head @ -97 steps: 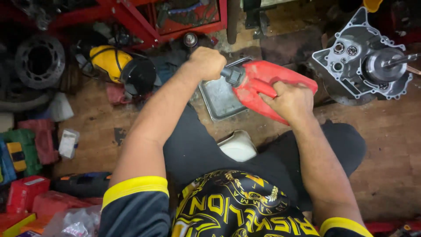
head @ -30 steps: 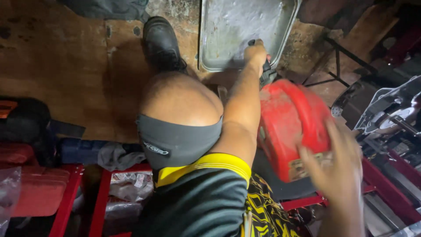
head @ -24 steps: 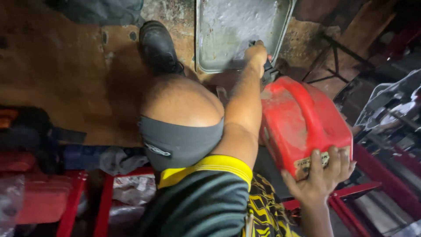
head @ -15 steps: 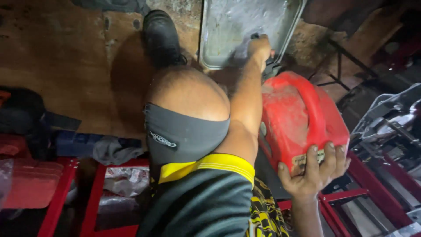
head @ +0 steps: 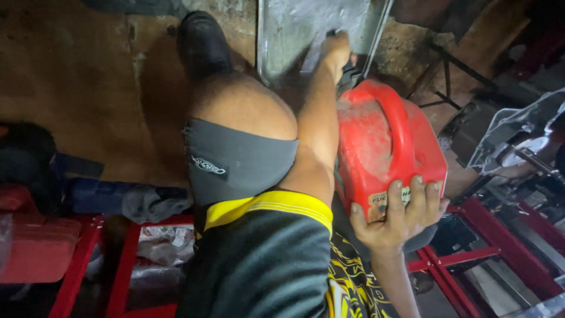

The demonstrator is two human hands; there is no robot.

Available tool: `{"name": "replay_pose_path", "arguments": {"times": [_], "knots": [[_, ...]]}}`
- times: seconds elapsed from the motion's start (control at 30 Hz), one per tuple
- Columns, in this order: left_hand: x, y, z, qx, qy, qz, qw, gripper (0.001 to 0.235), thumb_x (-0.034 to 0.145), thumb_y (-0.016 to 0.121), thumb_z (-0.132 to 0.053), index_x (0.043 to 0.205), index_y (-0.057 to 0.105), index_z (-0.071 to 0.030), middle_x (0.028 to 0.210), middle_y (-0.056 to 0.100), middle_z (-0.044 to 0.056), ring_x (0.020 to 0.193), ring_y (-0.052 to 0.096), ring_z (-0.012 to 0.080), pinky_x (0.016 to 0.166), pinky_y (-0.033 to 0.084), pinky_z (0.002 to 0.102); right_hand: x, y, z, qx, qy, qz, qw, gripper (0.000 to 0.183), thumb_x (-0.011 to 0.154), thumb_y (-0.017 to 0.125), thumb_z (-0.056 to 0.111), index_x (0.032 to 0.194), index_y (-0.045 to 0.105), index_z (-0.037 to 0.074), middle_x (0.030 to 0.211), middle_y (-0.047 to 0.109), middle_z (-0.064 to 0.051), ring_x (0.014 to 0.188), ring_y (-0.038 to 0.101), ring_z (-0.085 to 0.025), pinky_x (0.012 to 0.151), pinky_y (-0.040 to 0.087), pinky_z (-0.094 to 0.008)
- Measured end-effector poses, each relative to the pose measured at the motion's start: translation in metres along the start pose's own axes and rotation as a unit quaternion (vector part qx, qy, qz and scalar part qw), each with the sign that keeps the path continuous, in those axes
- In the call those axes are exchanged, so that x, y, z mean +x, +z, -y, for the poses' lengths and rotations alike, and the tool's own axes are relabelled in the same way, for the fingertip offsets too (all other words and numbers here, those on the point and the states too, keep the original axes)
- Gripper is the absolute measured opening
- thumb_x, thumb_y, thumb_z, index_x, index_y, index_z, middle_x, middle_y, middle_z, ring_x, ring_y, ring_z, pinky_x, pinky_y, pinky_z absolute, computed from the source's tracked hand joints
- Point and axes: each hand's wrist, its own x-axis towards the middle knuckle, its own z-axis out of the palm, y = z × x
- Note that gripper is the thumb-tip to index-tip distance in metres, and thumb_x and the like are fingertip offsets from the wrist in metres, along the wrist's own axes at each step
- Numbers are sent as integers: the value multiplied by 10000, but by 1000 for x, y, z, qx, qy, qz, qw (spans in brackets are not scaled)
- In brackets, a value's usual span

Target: Cleaning motorcycle engine parts using a brush and cleaning fluid in a metal tray

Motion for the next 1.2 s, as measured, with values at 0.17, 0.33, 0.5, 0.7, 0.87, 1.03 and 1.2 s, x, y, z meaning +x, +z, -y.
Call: {"name": "replay_pose_path", "arguments": {"times": [0.17, 0.33, 0.5, 0.7, 0.87, 1.03, 1.2], "knots": [[-7, -4, -3, 30, -85, -10, 996, 445, 924, 351, -331, 702, 584, -23, 548, 588, 187, 390, 550, 313, 363, 388, 467, -2, -4, 5, 4, 11, 1, 1000, 757, 851, 712, 581, 1359, 669, 21, 1449, 593, -314, 1459, 398, -514, 1255, 145, -624], [-1, 5, 20, 6, -90, -13, 996, 352, 897, 393, -229, 800, 625, 17, 671, 595, 179, 472, 606, 347, 366, 425, 476, 4, -10, 12, -13, 26, 14, 999, 761, 860, 680, 585, 1352, 670, 6, 1437, 595, -328, 1425, 431, -538, 1233, 199, -629], [-2, 5, 14, -9, -107, -14, 994, 344, 928, 412, -249, 853, 606, 25, 736, 563, 156, 455, 574, 305, 353, 400, 423, 8, -7, 15, -8, 16, 4, 1000, 742, 904, 675, 555, 1387, 616, -6, 1432, 573, -340, 1400, 441, -560, 1212, 241, -659], [-13, 7, -2, -32, -125, -12, 992, 344, 966, 436, -273, 916, 583, 35, 814, 526, 130, 435, 535, 255, 338, 370, 360, 24, -13, 25, -26, 9, 2, 1000, 715, 902, 652, 541, 1299, 646, -53, 1374, 593, -349, 1310, 482, -554, 1162, 320, -643], [-21, 8, -8, -26, -117, 0, 993, 312, 936, 433, -262, 842, 551, 11, 697, 510, 139, 406, 524, 265, 356, 374, 422, 16, -10, 26, -29, 26, 3, 999, 731, 909, 652, 565, 1340, 636, -26, 1414, 584, -338, 1372, 454, -542, 1209, 240, -624], [-22, 9, -10, -16, -118, -1, 993, 320, 930, 420, -257, 863, 574, 15, 702, 539, 151, 423, 556, 285, 352, 387, 426, 15, -9, 28, -23, 32, -4, 999, 733, 919, 652, 562, 1371, 622, -14, 1433, 572, -331, 1399, 435, -532, 1221, 227, -623], [-22, 13, -8, -8, -114, -3, 993, 382, 914, 424, -251, 936, 651, 56, 825, 653, 196, 486, 647, 333, 324, 445, 401, 10, -8, 25, -21, 40, -4, 999, 731, 898, 665, 552, 1354, 633, -18, 1437, 569, -322, 1408, 427, -521, 1217, 237, -630]]}}
